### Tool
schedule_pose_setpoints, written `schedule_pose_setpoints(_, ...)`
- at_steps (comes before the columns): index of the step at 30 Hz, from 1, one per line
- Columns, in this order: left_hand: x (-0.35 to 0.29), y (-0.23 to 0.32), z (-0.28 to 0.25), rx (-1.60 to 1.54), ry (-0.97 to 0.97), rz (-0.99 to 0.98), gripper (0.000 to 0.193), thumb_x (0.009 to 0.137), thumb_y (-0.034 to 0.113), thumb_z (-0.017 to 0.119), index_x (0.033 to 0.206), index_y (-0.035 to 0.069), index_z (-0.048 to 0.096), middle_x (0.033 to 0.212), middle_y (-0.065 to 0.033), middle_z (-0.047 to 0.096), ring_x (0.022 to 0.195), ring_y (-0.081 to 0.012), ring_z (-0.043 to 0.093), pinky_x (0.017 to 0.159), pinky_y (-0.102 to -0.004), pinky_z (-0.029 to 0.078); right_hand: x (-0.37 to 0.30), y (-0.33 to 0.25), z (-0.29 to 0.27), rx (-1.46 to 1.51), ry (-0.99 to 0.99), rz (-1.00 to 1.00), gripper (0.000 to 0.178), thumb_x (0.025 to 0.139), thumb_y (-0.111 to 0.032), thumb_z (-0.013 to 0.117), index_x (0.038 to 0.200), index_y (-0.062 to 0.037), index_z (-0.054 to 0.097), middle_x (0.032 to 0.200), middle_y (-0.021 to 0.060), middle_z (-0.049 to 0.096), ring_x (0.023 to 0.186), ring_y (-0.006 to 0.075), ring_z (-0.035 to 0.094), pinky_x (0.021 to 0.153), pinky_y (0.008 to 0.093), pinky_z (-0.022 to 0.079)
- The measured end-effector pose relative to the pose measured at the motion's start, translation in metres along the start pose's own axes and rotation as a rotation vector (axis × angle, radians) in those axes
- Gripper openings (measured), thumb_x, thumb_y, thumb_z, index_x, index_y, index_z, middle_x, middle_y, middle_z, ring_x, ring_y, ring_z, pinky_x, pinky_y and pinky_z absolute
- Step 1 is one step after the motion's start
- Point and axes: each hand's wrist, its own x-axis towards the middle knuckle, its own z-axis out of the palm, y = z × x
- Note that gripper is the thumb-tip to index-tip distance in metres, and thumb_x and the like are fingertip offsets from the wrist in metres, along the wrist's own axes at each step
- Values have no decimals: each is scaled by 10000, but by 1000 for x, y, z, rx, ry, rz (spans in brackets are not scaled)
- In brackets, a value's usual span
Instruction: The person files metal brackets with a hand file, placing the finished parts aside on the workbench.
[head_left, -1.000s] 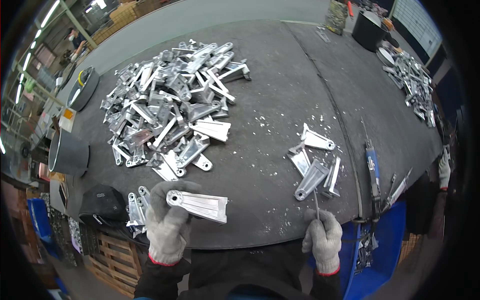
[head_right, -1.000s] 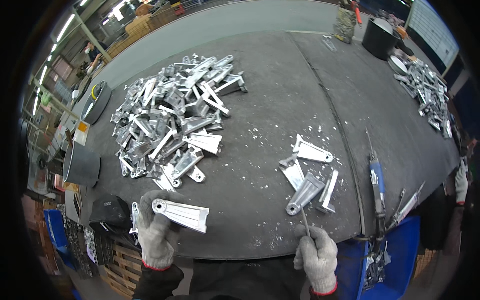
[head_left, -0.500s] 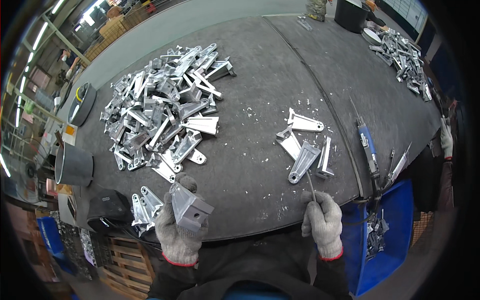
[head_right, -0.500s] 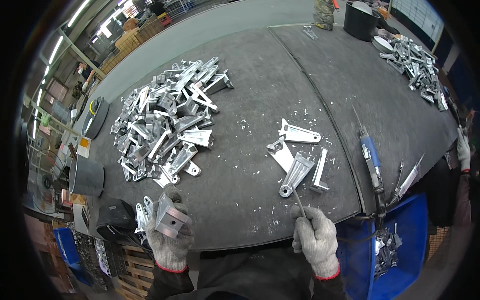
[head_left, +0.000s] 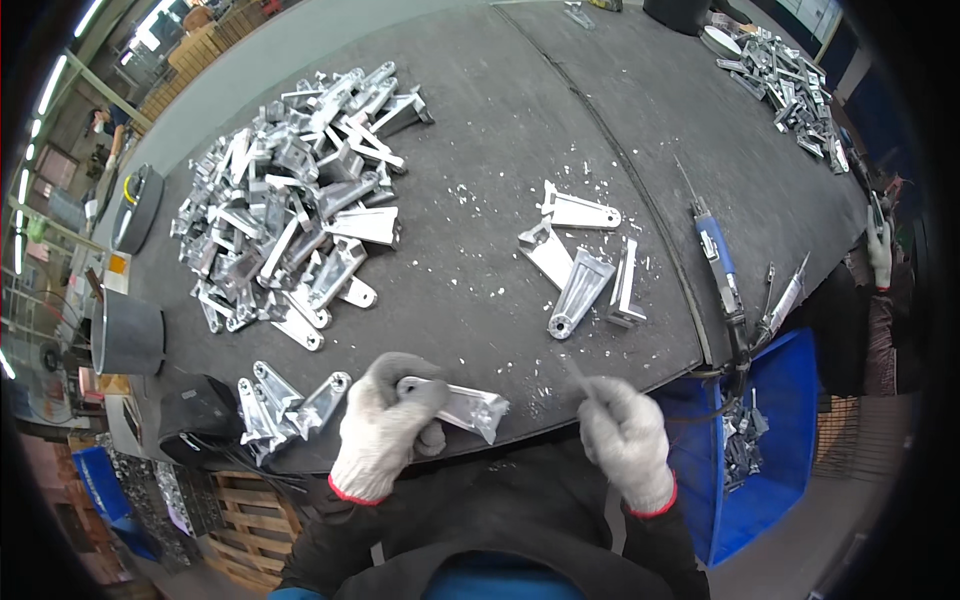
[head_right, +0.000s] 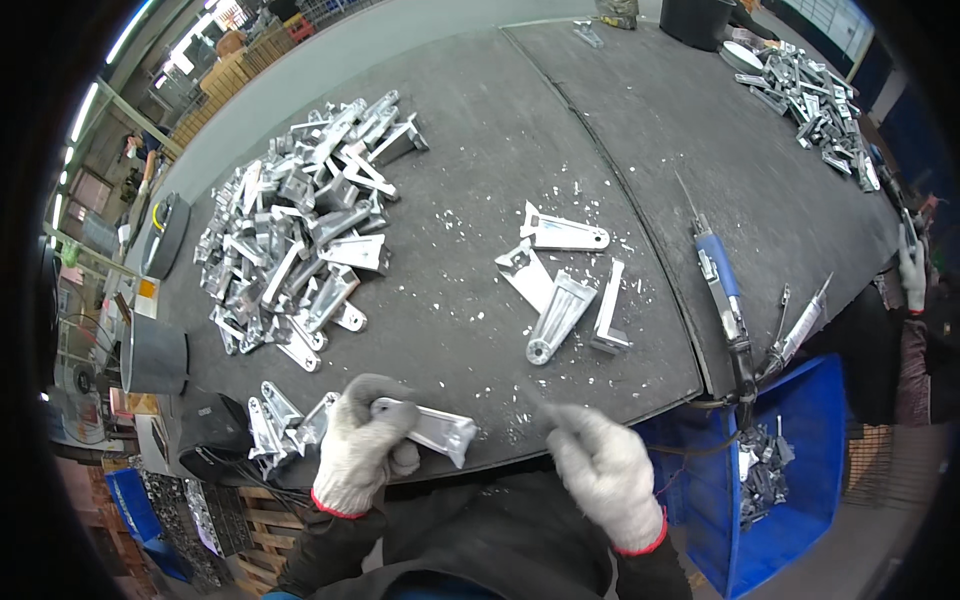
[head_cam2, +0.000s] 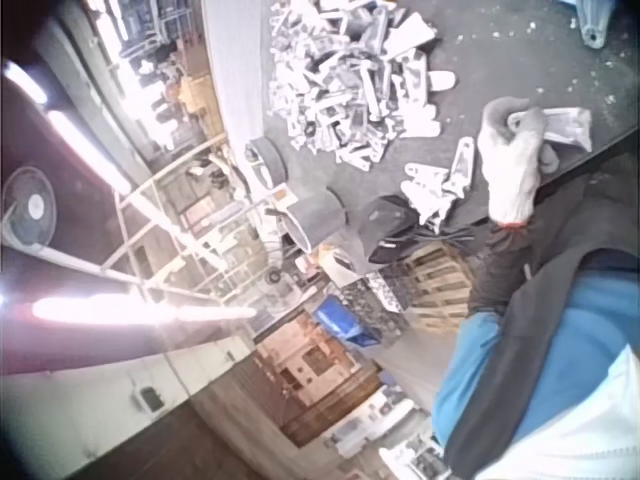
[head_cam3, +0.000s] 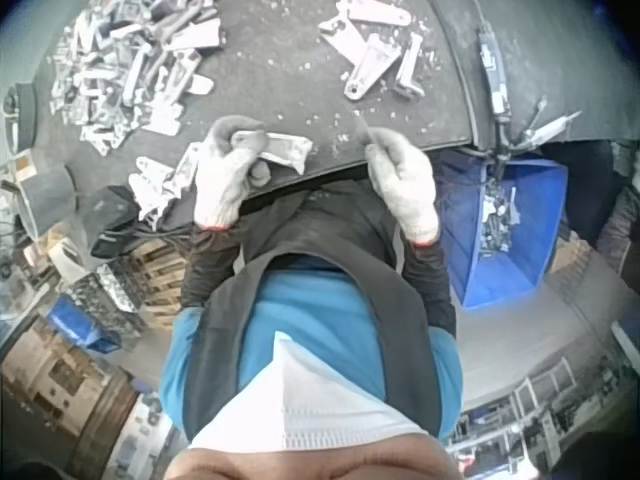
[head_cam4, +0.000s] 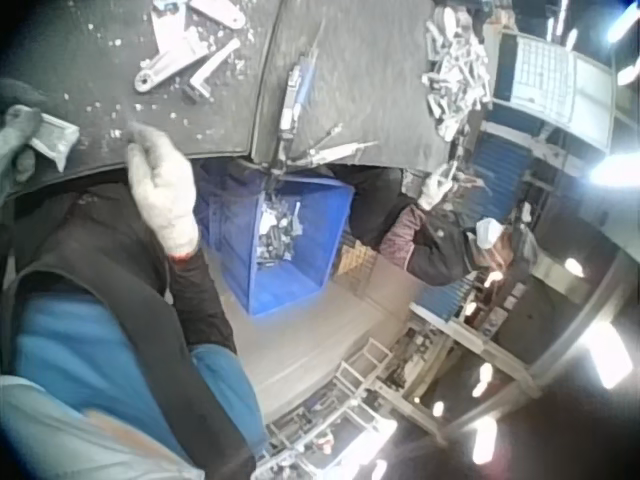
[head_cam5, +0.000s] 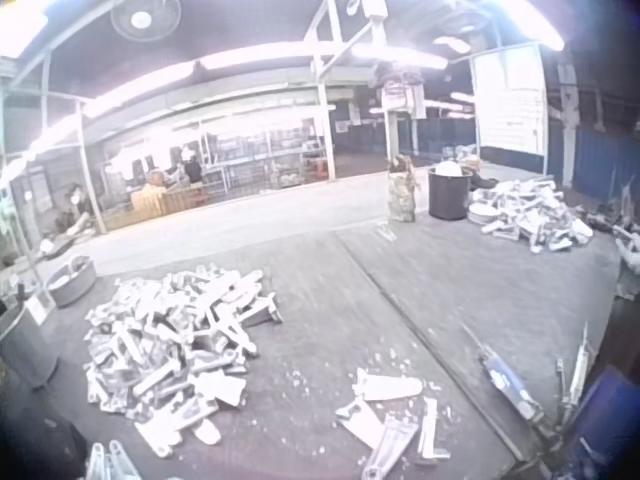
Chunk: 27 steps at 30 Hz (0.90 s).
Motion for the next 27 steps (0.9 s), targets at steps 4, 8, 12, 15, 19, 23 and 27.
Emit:
schedule_pose_setpoints(4,1,1,1,1030,152,760,577,796,248,928,1316,89,734,1184,-106,741,1118,-310,707,964,-438,567,-34,6,0,-425,-70,-311,514,948,-116,760,1452,-77,665,1166,174,799,922,352,797,786,420,654)
schedule_pose_setpoints(8,13,-4,-6,1088,-176,1058,807,620,457,943,1328,131,736,1350,-108,677,1345,-399,589,1192,-570,445,-52,19,4,-638,-124,-332,488,945,-123,756,1429,-133,692,1106,106,813,781,297,783,684,413,629)
schedule_pose_setpoints(12,25,-21,-2,1076,-315,1115,862,522,530,899,1298,186,748,1324,-6,678,1343,-328,587,1250,-600,413,-46,26,10,-631,-148,-370,469,933,-116,764,1399,-126,711,1031,107,813,751,296,773,665,414,621)
schedule_pose_setpoints(15,28,-33,-2,1023,-279,1142,768,495,479,893,1211,224,779,1278,41,673,1321,-268,591,1226,-585,455,-38,25,11,-610,-191,-366,453,913,-115,782,1363,-100,730,982,122,810,750,305,773,662,411,620)
schedule_pose_setpoints(19,34,-42,-1,921,-257,1161,644,491,397,866,1104,213,797,1189,30,639,1237,-264,601,1138,-565,545,-35,19,17,-712,-266,-212,418,883,-114,805,1296,-69,761,950,136,810,755,315,777,667,406,620)
schedule_pose_setpoints(23,44,-45,8,852,-211,1211,516,508,319,809,1004,179,792,1120,2,579,1143,-270,600,1011,-529,619,-33,9,43,-609,-137,-168,329,904,-107,766,1231,-75,784,932,128,806,778,318,779,705,413,622)
schedule_pose_setpoints(27,49,-50,12,743,-183,1192,438,517,278,783,936,152,779,1111,-7,554,1078,-264,612,944,-509,631,-26,-10,56,-682,-280,-19,287,925,-101,757,1210,-78,780,981,106,812,806,311,786,701,401,617)
